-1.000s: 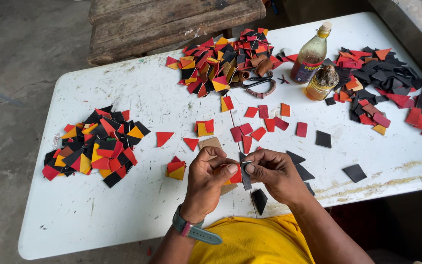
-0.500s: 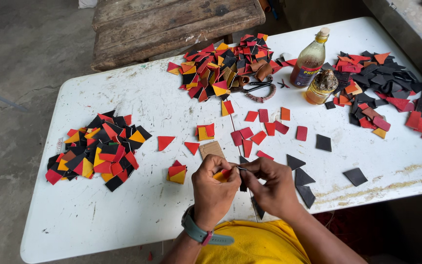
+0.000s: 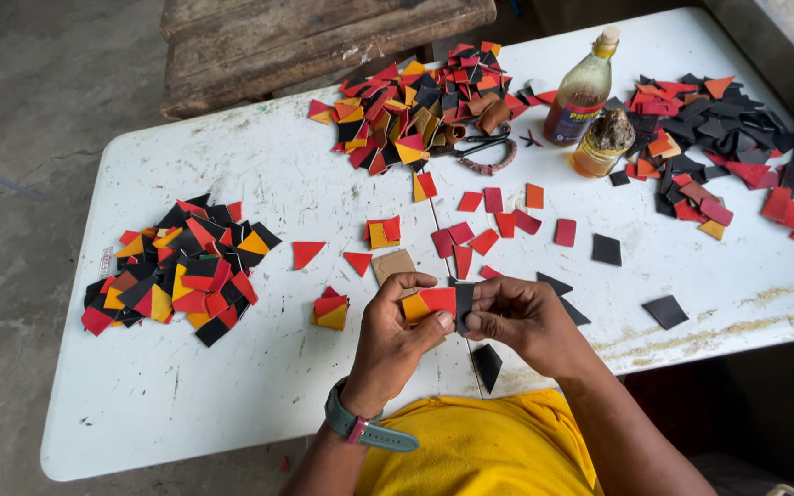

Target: The person assembles small colored rubber pieces by hand on a white table. They pick up triangular and rectangular pieces, align them, and press them together to form layered units, placing finished units into a growing pile.

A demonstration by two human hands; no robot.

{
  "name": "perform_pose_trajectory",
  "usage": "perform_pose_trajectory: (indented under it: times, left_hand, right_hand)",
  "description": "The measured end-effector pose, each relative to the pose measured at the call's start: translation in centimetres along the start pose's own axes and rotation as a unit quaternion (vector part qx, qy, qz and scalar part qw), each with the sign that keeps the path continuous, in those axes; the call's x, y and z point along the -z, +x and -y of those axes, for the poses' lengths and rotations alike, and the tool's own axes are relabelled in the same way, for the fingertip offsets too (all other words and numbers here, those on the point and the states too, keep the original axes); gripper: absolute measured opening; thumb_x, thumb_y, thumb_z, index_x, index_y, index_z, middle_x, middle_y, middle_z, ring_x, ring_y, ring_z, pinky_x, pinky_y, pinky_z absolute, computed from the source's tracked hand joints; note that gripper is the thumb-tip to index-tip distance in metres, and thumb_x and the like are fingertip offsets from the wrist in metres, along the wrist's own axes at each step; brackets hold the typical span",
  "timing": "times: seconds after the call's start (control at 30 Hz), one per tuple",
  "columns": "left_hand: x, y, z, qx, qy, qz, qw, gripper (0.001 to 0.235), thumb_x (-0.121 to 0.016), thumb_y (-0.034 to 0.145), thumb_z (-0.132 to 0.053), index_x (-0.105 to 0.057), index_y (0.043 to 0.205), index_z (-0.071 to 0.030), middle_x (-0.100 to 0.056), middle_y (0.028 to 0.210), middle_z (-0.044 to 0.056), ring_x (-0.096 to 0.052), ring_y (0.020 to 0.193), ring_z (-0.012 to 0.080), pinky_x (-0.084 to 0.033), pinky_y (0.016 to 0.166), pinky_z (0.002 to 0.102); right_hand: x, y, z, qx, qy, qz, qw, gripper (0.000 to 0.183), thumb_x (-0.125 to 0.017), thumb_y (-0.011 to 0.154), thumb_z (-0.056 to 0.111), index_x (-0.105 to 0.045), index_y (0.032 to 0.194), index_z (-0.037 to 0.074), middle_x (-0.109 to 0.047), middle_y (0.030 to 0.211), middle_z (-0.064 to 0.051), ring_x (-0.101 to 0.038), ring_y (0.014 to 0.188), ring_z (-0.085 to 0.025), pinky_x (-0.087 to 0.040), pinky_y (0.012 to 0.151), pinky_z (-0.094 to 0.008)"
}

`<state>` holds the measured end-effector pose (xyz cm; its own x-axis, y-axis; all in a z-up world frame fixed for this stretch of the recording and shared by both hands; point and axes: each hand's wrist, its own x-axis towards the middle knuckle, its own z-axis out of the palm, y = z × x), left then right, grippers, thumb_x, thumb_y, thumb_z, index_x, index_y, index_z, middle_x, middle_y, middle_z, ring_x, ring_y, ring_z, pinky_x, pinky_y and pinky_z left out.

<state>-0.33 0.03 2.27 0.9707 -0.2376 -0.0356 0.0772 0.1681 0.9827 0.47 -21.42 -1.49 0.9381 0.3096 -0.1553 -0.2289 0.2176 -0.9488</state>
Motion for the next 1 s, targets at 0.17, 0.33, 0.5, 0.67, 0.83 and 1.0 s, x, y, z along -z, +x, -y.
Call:
perform_pose_trajectory:
  times: [0.17, 0.33, 0.5, 0.67, 0.83, 1.0]
  left_hand:
    - [0.5, 0.4, -0.2, 0.047, -0.07, 0.045, 0.995, 0.042, -0.072, 0.086, -0.001, -0.053, 0.123, 0.003, -0.066, 0.115, 0.009, -0.073, 0.093, 0.0146, -0.065, 0.082, 0.031]
    - [0.2, 0.7, 0.2, 0.002, -0.003, 0.006, 1.0, 0.044, -0.074, 0.088, -0.005, -0.051, 0.125, 0.003, -0.071, 0.104, 0.015, -0.073, 0.09, 0.0139, -0.065, 0.078, 0.028]
    - [-0.1, 0.8, 0.5, -0.038, 0.106, -0.025, 0.993, 0.043, -0.073, 0.089, -0.006, -0.052, 0.126, 0.002, -0.073, 0.101, 0.016, -0.074, 0.087, 0.0126, -0.065, 0.072, 0.026]
    - [-0.5, 1.0, 0.4, -0.036, 0.114, -0.046, 0.992, 0.043, -0.073, 0.089, -0.005, -0.052, 0.125, 0.001, -0.073, 0.102, 0.016, -0.074, 0.086, 0.0115, -0.064, 0.068, 0.025]
    - [-0.9, 0.9, 0.3, -0.004, 0.097, -0.066, 0.993, 0.04, -0.071, 0.087, -0.003, -0.051, 0.122, 0.0, -0.073, 0.094, 0.015, -0.07, 0.075, 0.0106, -0.06, 0.06, 0.025]
    - [-1.6, 1.0, 1.5, -0.015, 0.157, -0.133, 0.979, 0.034, -0.074, 0.083, -0.001, -0.057, 0.113, 0.001, -0.074, 0.092, 0.015, -0.071, 0.073, 0.0117, -0.061, 0.062, 0.026]
  right_hand:
    - [0.8, 0.5, -0.7, -0.003, 0.144, 0.062, 0.988, 0.018, -0.075, 0.086, 0.001, -0.074, 0.104, -0.004, -0.076, 0.093, -0.011, -0.074, 0.082, -0.016, -0.064, 0.077, -0.034]
    - [0.3, 0.8, -1.1, 0.024, 0.028, -0.007, 0.999, 0.016, -0.076, 0.086, 0.001, -0.074, 0.101, -0.004, -0.077, 0.091, -0.011, -0.074, 0.081, -0.016, -0.065, 0.078, -0.034]
    - [0.0, 0.8, -0.6, 0.024, -0.009, -0.03, 0.999, 0.016, -0.075, 0.087, 0.002, -0.074, 0.102, -0.003, -0.077, 0.09, -0.01, -0.075, 0.082, -0.016, -0.066, 0.079, -0.033]
    - [-0.3, 1.0, -0.8, 0.037, 0.006, -0.038, 0.999, 0.011, -0.073, 0.089, 0.001, -0.072, 0.1, -0.003, -0.075, 0.09, -0.009, -0.074, 0.083, -0.014, -0.067, 0.081, -0.034]
    - [-0.2, 1.2, -1.5, 0.044, -0.004, -0.049, 0.998, 0.008, -0.072, 0.09, 0.0, -0.071, 0.097, -0.003, -0.074, 0.089, -0.01, -0.074, 0.082, -0.014, -0.068, 0.079, -0.034]
    - [-1.9, 0.9, -2.0, 0.084, -0.043, -0.082, 0.992, 0.005, -0.071, 0.092, -0.001, -0.07, 0.095, -0.004, -0.075, 0.087, -0.01, -0.074, 0.08, -0.014, -0.065, 0.075, -0.032]
